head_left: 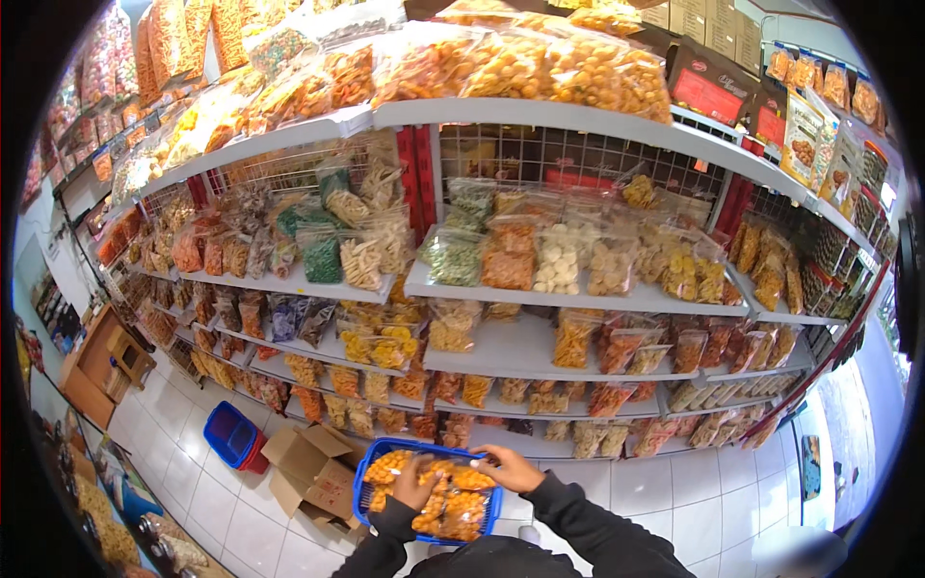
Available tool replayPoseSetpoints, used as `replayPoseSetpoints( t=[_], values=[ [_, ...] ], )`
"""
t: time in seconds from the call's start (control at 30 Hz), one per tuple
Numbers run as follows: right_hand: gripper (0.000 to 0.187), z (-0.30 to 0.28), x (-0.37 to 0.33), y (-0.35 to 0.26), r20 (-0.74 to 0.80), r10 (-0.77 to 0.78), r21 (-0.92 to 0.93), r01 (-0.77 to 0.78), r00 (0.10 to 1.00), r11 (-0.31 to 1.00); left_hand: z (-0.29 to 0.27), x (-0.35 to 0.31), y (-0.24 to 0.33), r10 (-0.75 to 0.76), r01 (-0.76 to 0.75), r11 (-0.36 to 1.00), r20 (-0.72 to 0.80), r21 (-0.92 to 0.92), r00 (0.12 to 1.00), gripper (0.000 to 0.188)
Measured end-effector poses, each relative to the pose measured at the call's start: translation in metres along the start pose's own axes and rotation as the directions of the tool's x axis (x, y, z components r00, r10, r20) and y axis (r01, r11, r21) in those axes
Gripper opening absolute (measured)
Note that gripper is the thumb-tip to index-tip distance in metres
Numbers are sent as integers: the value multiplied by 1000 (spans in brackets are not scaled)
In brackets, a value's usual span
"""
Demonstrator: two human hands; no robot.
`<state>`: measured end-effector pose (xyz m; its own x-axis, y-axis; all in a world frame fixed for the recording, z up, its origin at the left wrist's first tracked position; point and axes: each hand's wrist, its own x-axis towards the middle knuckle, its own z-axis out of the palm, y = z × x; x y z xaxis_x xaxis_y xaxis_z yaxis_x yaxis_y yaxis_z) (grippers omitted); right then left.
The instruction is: Picking up various bags of snacks from shelves and putting them into a shopping basket in a grocery store.
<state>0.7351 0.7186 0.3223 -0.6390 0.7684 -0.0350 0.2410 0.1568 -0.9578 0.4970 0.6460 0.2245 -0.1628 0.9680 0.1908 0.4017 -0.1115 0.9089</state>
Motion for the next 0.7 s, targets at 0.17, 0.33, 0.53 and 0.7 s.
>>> replayPoseSetpoints(
  t=[0.17, 0.33, 0.53, 0.7],
  values=[
    [36, -144, -44, -84, -120, -207, -164, 187, 971, 969, 27, 103, 192, 259, -259, 966, 71, -10, 963, 37],
    [25, -282, -56, -202, -327, -529, -522, 316, 783, 792, 47, 202, 350, 559, -559, 829, -31, 14, 829, 36],
    [31, -433, 7, -328, -483, -832, -749, 363, 272, 554, 65, 315, 506, 764, -629, 642, -299, 440, 571, 49],
    [74, -509, 98, -366, -680, -609, -627, 106, 409, 771, 84, 377, 553, 660, -315, 709, -435, 631, 612, 94]
  ],
)
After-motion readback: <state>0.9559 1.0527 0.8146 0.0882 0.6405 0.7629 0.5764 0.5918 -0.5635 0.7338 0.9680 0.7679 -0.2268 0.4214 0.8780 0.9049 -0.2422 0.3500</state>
